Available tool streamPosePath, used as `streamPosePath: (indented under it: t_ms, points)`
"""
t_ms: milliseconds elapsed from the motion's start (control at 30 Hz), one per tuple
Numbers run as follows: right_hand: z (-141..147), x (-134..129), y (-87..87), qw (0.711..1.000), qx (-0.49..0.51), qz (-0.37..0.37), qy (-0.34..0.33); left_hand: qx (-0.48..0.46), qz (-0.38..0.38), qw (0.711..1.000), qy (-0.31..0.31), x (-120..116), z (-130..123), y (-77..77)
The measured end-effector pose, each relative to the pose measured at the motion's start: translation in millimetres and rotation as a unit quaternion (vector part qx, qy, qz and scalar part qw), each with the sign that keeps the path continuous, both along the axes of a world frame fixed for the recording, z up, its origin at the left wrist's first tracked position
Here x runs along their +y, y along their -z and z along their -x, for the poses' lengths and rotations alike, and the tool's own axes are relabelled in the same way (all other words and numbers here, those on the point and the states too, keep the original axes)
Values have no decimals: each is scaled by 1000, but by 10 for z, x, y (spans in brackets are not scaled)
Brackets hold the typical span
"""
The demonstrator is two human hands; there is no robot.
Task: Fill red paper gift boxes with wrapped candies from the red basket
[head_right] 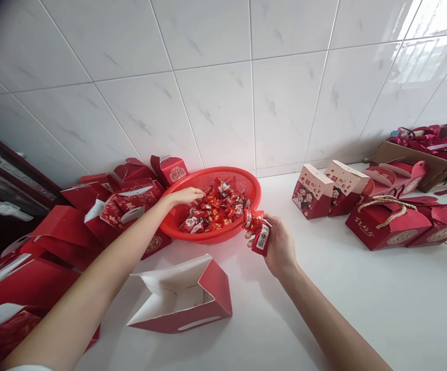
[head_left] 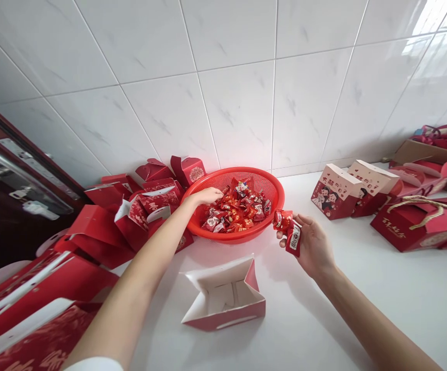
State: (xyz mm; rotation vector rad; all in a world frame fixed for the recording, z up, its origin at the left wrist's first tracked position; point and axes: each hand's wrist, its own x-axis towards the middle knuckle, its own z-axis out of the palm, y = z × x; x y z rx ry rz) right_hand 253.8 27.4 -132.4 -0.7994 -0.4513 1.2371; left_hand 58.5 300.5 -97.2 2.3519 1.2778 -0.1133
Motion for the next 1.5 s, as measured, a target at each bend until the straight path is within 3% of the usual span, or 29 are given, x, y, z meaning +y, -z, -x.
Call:
streamPosePath:
  t_ms: [167, 433, 600, 800, 1033, 1267, 1500]
  points:
    - [25, -12, -45, 1000, 1, 7, 6, 18, -63, 998, -17, -13, -15, -21]
    - [49, -23, -82, 999, -11, 34, 19, 74, -1, 996, 54, -126, -63, -33]
    - [52, -27, -82, 999, -9, 44, 24, 53, -41, 997, 49, -84, -55, -63]
    - [49, -20, -78, 998, -9, 58, 26, 41, -60, 996, 56, 22, -298, -139]
    - [25, -17, -45, 998, -17, 50, 26, 58, -52, 992, 102, -74, -642, -45]
    - [33, -24, -58, 998, -28, 50, 27, 124, -2, 983, 133, -108, -618, -40]
    - [39, -14, -50, 998, -35, 54, 27, 70, -66, 990, 101, -150, -679, 9]
